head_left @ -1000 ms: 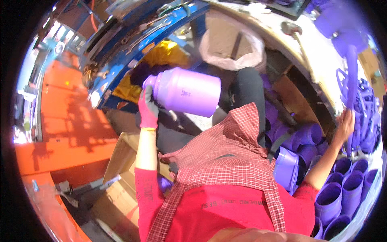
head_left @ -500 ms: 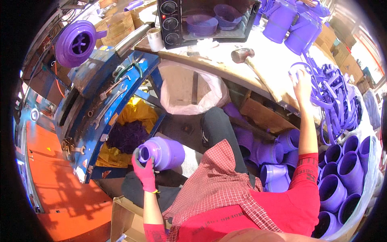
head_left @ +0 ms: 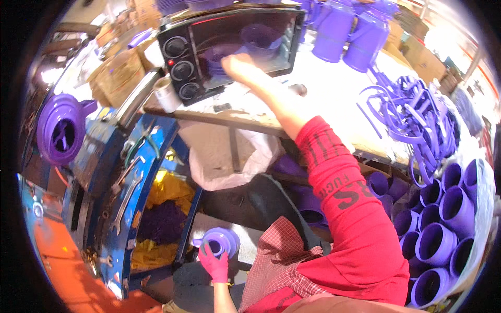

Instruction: The person assembles purple plastic watering cans by retrieving molded parts from a machine, attaching handles, and using a hammer to tap components into place. The person repeatedly picks up parts, aligns them, and secures them before placing the finished cans into a cardboard box.

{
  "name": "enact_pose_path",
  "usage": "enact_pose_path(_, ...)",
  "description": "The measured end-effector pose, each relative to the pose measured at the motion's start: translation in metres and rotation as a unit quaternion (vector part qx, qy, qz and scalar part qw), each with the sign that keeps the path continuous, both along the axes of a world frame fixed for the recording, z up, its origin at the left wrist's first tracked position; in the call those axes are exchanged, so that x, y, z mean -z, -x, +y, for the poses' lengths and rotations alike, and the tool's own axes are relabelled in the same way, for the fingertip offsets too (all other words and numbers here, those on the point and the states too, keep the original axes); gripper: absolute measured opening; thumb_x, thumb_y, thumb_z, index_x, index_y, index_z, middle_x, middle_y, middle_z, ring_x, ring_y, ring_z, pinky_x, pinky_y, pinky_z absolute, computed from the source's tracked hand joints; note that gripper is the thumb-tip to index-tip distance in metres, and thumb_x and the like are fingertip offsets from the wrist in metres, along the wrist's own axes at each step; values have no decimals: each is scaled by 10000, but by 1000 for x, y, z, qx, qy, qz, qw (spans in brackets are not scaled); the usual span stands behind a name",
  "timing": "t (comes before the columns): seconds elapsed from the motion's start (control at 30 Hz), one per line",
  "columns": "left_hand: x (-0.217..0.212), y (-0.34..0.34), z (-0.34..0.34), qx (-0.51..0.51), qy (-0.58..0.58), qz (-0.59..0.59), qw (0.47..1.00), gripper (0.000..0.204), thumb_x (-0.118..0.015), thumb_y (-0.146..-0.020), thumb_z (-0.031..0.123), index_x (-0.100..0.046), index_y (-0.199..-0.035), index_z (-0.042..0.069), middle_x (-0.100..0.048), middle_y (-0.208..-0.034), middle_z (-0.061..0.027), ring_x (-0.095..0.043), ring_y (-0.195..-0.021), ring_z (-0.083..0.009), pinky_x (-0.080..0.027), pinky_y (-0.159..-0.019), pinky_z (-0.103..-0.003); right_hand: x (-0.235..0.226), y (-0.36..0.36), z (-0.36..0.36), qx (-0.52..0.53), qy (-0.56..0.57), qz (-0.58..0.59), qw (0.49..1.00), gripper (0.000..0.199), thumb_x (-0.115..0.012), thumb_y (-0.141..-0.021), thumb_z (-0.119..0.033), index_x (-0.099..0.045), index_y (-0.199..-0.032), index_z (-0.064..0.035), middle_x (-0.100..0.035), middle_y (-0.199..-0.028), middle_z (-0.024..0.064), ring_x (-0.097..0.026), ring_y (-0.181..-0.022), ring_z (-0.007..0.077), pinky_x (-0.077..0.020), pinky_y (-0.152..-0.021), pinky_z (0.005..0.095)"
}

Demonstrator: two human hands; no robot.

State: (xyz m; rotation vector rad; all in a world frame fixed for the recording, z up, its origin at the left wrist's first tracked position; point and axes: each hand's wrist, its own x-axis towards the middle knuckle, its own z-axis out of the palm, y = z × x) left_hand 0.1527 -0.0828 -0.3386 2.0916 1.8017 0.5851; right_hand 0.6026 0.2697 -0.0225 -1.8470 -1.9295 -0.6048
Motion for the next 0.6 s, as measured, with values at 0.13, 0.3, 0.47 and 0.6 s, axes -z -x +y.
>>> enact_pose_path(0.13, 2, 3, 0, 10, 17, -7, 1000, 879, -833, -644, 276, -451, -1385, -5, -427, -1415, -270, -406, -1306, -444, -338, -1103, -516, -8, -5, -2, -12, 9, 16, 1000, 225, -669, -835, -259, -774, -929, -84, -723, -900, 209, -720, -880, 351, -559, -783, 455)
enact_pose_path(0.3, 3, 11, 2, 33, 19, -44, 998, 871, -814, -682, 315, -443, -1397, -18, -396, -1455, -280, -374, -1343, -448, -316, -1127, -512, -11, -13, -2, -41, 24, 195, 980, 248, -716, -806, -250, -759, -1001, -103, -717, -970, 184, -695, -948, 344, -531, -828, 426)
enact_pose_path(0.47, -18, 14, -14, 6, -4, -88, 996, 802, -788, -733, 266, -444, -1399, -17, -378, -1477, -278, -361, -1363, -434, -293, -1141, -504, -8, -15, -4, 21, -35, 149, 988, 243, -766, -760, -231, -756, -962, -97, -723, -934, 169, -699, -918, 341, -535, -813, 427)
enact_pose_path(0.6, -47, 17, -31, -6, -23, -135, 991, 692, -753, -773, 149, -468, -1384, -9, -385, -1483, -243, -374, -1361, -406, -305, -1135, -483, -8, -15, -12, 20, -80, 167, 982, 285, -809, -720, -273, -753, -939, -98, -726, -904, 152, -701, -900, 322, -538, -800, 423)
